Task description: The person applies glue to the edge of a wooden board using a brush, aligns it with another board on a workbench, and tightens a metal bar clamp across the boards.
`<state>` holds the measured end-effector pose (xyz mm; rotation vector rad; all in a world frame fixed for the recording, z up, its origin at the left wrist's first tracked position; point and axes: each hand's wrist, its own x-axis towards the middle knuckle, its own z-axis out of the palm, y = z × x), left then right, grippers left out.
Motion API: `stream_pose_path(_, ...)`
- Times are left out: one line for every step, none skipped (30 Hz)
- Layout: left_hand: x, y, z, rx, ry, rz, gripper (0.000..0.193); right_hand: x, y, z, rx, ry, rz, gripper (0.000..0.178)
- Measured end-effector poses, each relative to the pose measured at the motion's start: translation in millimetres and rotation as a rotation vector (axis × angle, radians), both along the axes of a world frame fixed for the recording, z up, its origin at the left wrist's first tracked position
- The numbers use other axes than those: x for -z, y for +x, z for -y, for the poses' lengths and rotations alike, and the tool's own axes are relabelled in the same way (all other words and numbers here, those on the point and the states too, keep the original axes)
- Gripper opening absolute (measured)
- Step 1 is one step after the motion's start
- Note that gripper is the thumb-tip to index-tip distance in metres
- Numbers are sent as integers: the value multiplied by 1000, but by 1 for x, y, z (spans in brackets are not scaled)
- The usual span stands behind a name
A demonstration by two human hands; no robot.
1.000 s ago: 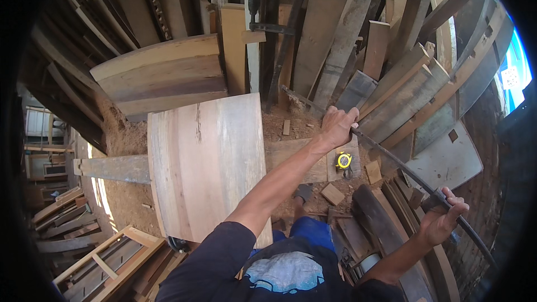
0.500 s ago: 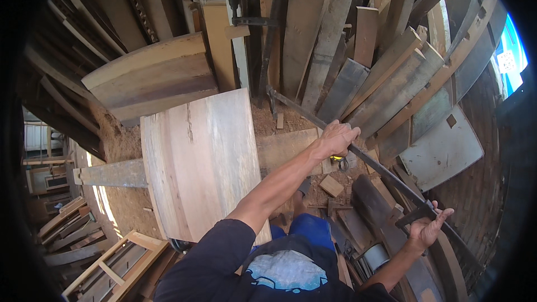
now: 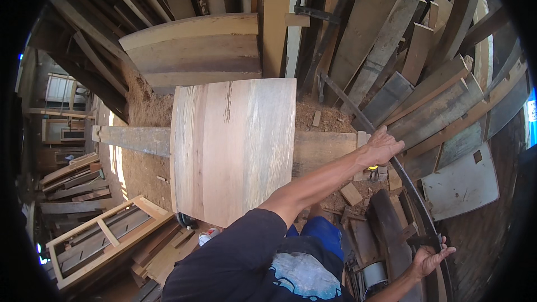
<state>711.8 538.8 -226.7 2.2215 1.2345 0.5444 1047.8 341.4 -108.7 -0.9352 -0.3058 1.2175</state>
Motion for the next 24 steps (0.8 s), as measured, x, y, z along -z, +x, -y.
stream_pose_path(-6,-2,-6,6,51,-9,8,2,-5,-1,-5,2,7,36)
stream_pose_path(-11,-7,-11,16,84,-30,13,1,-17,-4,6,-31,-57,36)
stream_pose_path(-13,-9,-13,13,88,-24,13,2,-23,-4,19,-66,-120,37)
stream_pose_path(-15,-12,-15,18,129,-45,15,10,-19,-5,-3,-98,-171,39)
stream_pose_path(-18,-14,-17,23,169,-74,17,20,-14,-5,-6,-94,-173,39)
stream_pose_path(-23,-16,-16,20,172,-77,17,30,-9,-3,-3,-108,-215,38)
stream_pose_path(-29,-18,-14,36,148,-140,16,44,-3,-1,-1,-125,-262,37)
stream_pose_path(-34,-21,-11,53,123,-201,15,63,9,3,6,-127,-289,38)
stream_pose_path(-34,-25,-7,46,123,-209,15,77,13,4,-1,-128,-295,38)
stream_pose_path(-34,-29,-2,44,123,-212,14,86,14,4,91,-221,-287,41)
stream_pose_path(-35,-33,3,40,123,-216,13,93,16,5,180,-316,-278,44)
stream_pose_path(-38,-39,7,34,121,-221,13,99,19,6,173,-318,-281,44)
stream_pose_path(-42,-47,13,35,65,-225,12,102,13,4,174,-385,-272,44)
stream_pose_path(-43,-55,18,41,12,-224,11,97,0,0,180,-448,-259,45)
stream_pose_path(-42,-65,25,33,8,-231,11,90,-15,-3,171,-453,-263,45)
stream_pose_path(-41,-81,35,27,10,-200,12,66,-54,-8,65,-441,-243,43)
stream_pose_path(-42,-94,46,27,16,-162,12,49,-84,-9,-33,-423,-216,41)
stream_pose_path(-44,-109,53,54,28,-209,16,47,-104,-7,-42,-425,-215,41)
stream_pose_path(-45,-123,65,43,27,-209,16,49,-122,-5,-111,-392,-116,38)
stream_pose_path(-43,-139,78,-7,23,-200,17,55,-134,-3,-184,-353,-18,35)
stream_pose_path(-41,-156,92,-59,18,-192,19,67,-138,-1,-200,-349,-17,35)
stream_pose_path(-37,-173,106,-80,17,-194,19,81,-139,1,-337,-417,64,32)
stream_pose_path(-32,-190,122,-102,52,-183,19,95,-143,5,-475,-484,147,29)
stream_pose_path(-25,-206,138,-121,86,-169,19,102,-162,8,-493,-484,154,29)
